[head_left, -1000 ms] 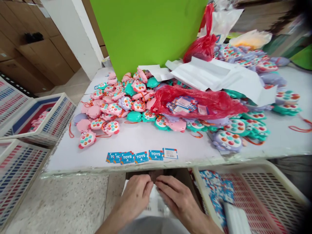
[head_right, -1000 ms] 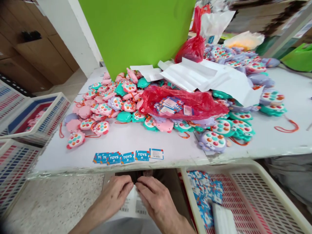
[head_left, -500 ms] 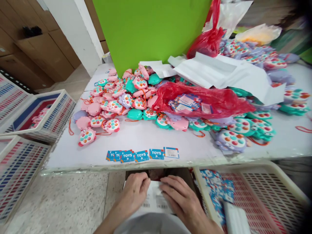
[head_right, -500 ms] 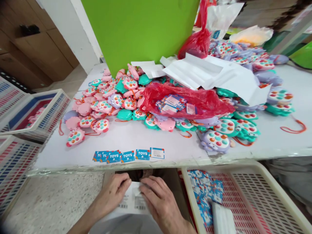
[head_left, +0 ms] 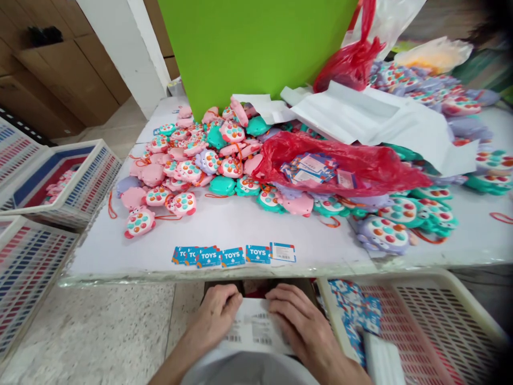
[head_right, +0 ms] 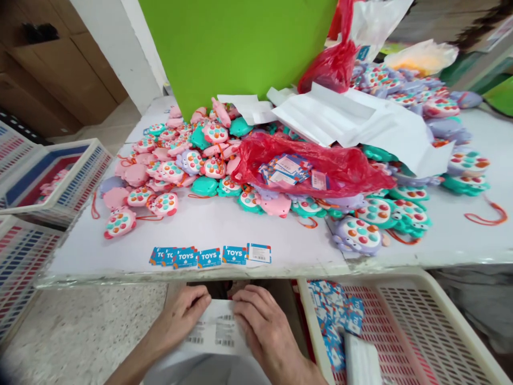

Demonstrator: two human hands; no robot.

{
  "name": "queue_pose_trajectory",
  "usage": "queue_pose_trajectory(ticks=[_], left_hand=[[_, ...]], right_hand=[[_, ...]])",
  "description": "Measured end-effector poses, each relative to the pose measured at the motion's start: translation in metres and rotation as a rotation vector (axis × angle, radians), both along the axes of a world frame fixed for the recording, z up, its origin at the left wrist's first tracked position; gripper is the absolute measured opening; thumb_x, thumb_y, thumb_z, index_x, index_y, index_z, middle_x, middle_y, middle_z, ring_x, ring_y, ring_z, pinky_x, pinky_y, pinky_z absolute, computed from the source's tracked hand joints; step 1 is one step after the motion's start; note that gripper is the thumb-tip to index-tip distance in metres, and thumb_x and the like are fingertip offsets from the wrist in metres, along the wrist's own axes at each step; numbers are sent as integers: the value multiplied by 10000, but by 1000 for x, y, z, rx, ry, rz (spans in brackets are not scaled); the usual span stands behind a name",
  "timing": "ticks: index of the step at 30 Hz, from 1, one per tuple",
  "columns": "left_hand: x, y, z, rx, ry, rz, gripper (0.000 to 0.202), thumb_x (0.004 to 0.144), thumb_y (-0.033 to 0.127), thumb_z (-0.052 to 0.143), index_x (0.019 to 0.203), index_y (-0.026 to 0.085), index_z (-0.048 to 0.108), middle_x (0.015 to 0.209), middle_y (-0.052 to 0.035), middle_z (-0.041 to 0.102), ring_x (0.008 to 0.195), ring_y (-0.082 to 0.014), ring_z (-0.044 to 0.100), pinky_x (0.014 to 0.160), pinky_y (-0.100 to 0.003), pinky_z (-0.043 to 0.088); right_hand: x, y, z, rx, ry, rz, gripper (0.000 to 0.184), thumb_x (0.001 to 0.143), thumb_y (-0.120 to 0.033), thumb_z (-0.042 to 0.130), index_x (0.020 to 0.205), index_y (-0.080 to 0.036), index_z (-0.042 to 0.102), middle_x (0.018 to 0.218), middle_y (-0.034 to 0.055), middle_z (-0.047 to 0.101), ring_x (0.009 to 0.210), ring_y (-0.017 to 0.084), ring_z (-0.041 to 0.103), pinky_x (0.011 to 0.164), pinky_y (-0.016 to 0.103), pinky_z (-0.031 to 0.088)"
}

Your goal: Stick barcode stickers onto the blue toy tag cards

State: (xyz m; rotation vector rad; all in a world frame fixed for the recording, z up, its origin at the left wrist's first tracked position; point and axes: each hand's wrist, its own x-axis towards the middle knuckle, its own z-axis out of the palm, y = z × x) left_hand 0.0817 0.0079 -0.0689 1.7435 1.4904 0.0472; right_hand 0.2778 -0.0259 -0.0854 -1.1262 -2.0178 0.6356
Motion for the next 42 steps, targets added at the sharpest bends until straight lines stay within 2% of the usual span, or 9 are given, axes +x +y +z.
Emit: queue_pose_trajectory(ticks=[3,7,9,12,16,23,33,42], left_hand=[[0,-1,-1,44,13,-10,281,867,232,323,650,177,492,645,-7,511,670,-170,495,623,-278,368],[5,-4,-9,359,-11,-177,269,874,159,288,740,150,521,838,-85,573,819,-215,499,755,-371,422],[8,-3,-17,516,-41,-276,237,852,104,318,770,139,537,1012,-117,574,942,-232,479,834,-397,431],[10,0,-28,622,-25,-375,199,812,50,373,768,123,553,1169,-144,527,1037,-246,447,887,-398,439],[8,5,-36,645,6,-432,172,799,35,407,796,97,568,1193,-167,514,1081,-259,437,913,-392,441],[9,5,-40,664,-26,-435,175,803,55,412,837,102,577,1179,-145,533,1074,-254,458,904,-398,455],[10,8,-41,636,10,-473,159,793,50,435,846,89,580,1237,-143,504,1071,-259,449,892,-398,449],[11,8,-41,643,43,-483,152,784,51,435,827,100,572,1281,-138,469,1047,-257,450,875,-394,451]], right_hand=[[6,14,5,-147,70,-83,125,884,-187,422,837,-217,533,976,73,588,935,181,563,770,295,500],[19,50,-7,-268,54,-197,121,872,-250,456,801,-215,548,1062,85,549,1020,218,514,854,374,443],[22,68,-16,-287,22,-178,126,863,-253,469,794,-210,565,1084,90,540,1036,229,495,869,399,427],[18,88,-23,-299,-5,-125,143,859,-231,469,767,-201,574,1106,97,531,1064,234,465,887,416,411],[11,97,-26,-315,-6,-100,157,848,-208,473,724,-197,568,1114,99,532,1097,241,433,911,435,396],[11,97,-32,-331,-28,-90,153,834,-188,489,711,-197,578,1113,93,537,1109,247,412,921,447,386],[10,100,-32,-322,-51,-78,152,818,-142,513,687,-189,574,1102,84,546,1091,245,414,906,429,392],[10,100,-34,-289,-45,-83,160,821,-161,511,680,-195,579,1081,78,558,1080,247,432,894,440,405]])
